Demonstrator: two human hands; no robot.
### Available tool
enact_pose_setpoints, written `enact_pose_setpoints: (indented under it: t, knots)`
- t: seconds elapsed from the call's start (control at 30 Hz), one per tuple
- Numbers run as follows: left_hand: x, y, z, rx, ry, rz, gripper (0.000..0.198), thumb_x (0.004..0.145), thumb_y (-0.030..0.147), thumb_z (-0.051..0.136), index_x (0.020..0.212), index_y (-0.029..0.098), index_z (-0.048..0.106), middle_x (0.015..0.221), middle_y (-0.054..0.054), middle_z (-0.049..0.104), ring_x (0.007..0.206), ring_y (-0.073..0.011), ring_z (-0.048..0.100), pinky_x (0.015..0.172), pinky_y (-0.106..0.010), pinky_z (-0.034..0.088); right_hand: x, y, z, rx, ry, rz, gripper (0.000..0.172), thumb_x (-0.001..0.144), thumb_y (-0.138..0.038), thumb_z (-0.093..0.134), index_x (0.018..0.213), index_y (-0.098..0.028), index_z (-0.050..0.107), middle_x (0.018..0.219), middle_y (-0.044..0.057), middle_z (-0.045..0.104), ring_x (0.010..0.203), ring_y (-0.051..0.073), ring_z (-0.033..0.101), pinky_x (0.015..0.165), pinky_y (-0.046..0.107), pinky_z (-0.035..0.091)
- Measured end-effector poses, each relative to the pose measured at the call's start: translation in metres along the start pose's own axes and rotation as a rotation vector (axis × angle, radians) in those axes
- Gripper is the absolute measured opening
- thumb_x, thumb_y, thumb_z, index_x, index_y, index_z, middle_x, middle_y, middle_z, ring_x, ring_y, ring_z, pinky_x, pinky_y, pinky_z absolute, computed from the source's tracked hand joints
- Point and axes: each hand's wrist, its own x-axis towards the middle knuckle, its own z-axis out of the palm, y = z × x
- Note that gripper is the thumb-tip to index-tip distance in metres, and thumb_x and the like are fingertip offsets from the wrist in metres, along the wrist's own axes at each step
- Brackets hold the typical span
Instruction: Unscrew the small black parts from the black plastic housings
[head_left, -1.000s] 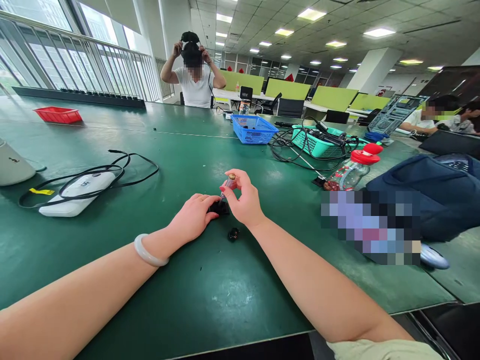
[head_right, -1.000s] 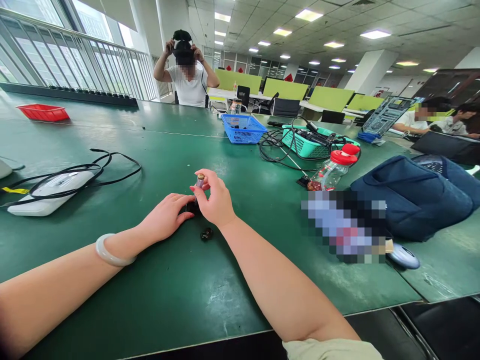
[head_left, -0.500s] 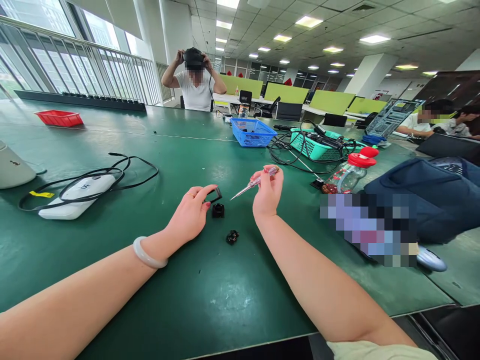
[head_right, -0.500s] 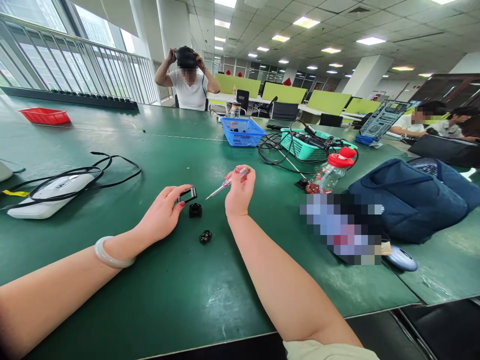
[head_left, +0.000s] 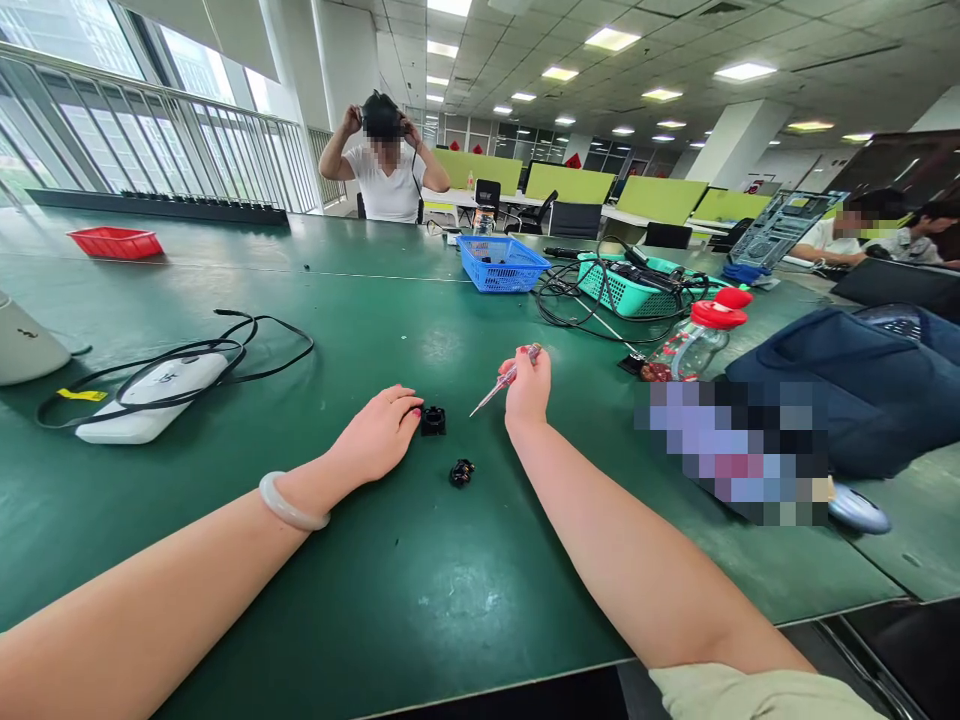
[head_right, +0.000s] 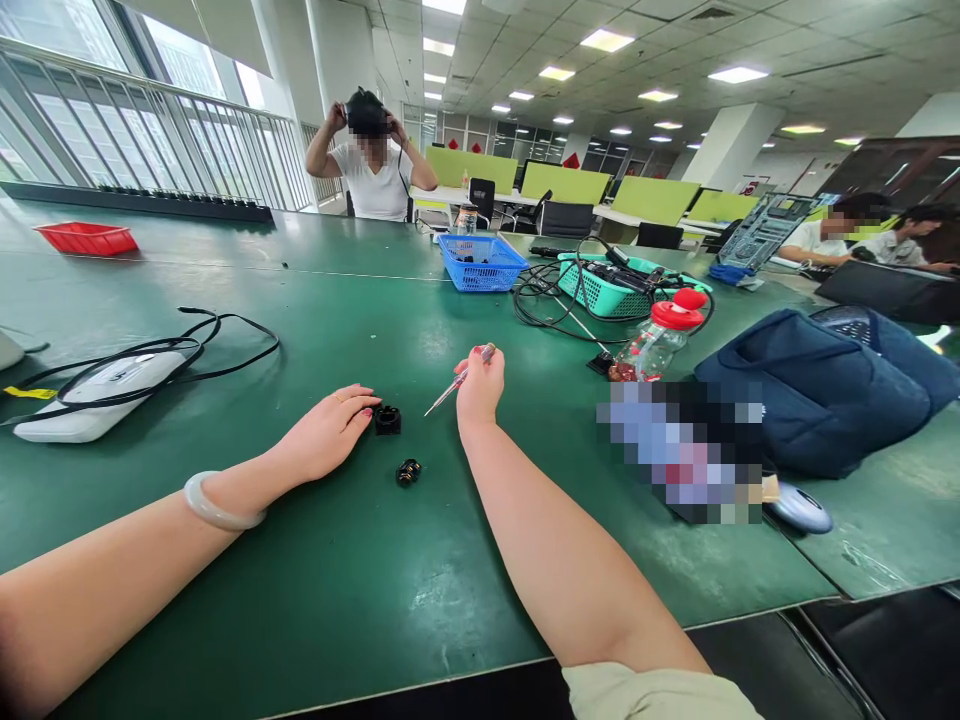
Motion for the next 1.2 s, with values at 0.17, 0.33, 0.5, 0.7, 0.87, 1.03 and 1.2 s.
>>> enact_pose_setpoints:
  t: [0.17,0.33,0.5,0.7,0.87,1.03,1.2]
  knots:
    - [-0.012,0.014,0.003,-0.057,-0.113,0.150,0.067,0.095,0.059,0.038,0.152,0.024,0.037,0.157,-0.008,0.045,0.150,-0.0302,0.033,0.125,-0.052,0.030,0.002,0.000,0.000,-0.016,0.037,0.050,0.015,0.086,-0.037,0.056,0.086,-0.024,0.047,0.054,-0.009,0.054,0.049,0.010,0.048,0.052,0.023,0.041]
    - [-0.027,0.037,0.013,-0.019,-0.087,0.197,0.085,0.075,0.074,0.063,0.145,0.028,0.046,0.156,-0.012,0.044,0.150,-0.0456,0.025,0.121,-0.069,0.024,0.005,0.001,-0.001,0.007,0.085,0.102,0.010,0.087,-0.032,0.052,0.085,-0.024,0.047,0.052,-0.009,0.054,0.047,0.010,0.047,0.051,0.023,0.041]
    - [-0.031,0.050,0.018,-0.054,-0.075,0.204,0.054,0.079,0.056,0.070,0.120,0.024,0.057,0.141,-0.011,0.055,0.146,-0.0438,0.032,0.119,-0.070,0.027,0.008,0.003,-0.002,0.024,0.110,0.142,0.016,0.085,-0.036,0.056,0.085,-0.024,0.046,0.053,-0.010,0.053,0.047,0.010,0.049,0.051,0.023,0.043]
    - [-0.027,0.050,0.012,-0.059,-0.069,0.282,0.022,0.096,0.034,0.046,0.106,0.024,0.063,0.119,-0.007,0.064,0.130,-0.0304,0.048,0.115,-0.061,0.037,0.006,0.001,-0.001,0.032,0.084,0.165,0.019,0.084,-0.039,0.058,0.086,-0.024,0.046,0.054,-0.010,0.053,0.050,0.010,0.051,0.053,0.023,0.045]
    - [-0.028,0.046,0.014,-0.026,-0.060,0.296,0.027,0.098,0.038,0.043,0.103,0.026,0.067,0.124,-0.007,0.062,0.132,-0.0321,0.045,0.115,-0.062,0.037,0.004,0.000,0.001,0.055,0.072,0.191,0.016,0.083,-0.035,0.058,0.085,-0.023,0.048,0.053,-0.009,0.053,0.050,0.010,0.051,0.053,0.023,0.044]
    - [-0.040,0.033,0.005,-0.001,-0.057,0.206,0.028,0.098,0.039,0.042,0.103,0.026,0.066,0.124,-0.007,0.062,0.131,-0.0309,0.047,0.115,-0.063,0.035,0.004,0.002,0.001,0.058,0.040,0.227,0.016,0.080,-0.035,0.060,0.085,-0.023,0.050,0.053,-0.009,0.054,0.050,0.010,0.052,0.053,0.023,0.044]
    - [-0.071,-0.012,-0.020,0.048,-0.016,0.095,0.034,0.095,0.047,0.039,0.096,0.026,0.066,0.121,-0.008,0.065,0.123,-0.0285,0.054,0.114,-0.056,0.040,0.005,0.002,0.001,0.068,0.023,0.247,0.012,0.080,-0.032,0.059,0.085,-0.023,0.051,0.053,-0.009,0.054,0.051,0.010,0.052,0.052,0.022,0.045]
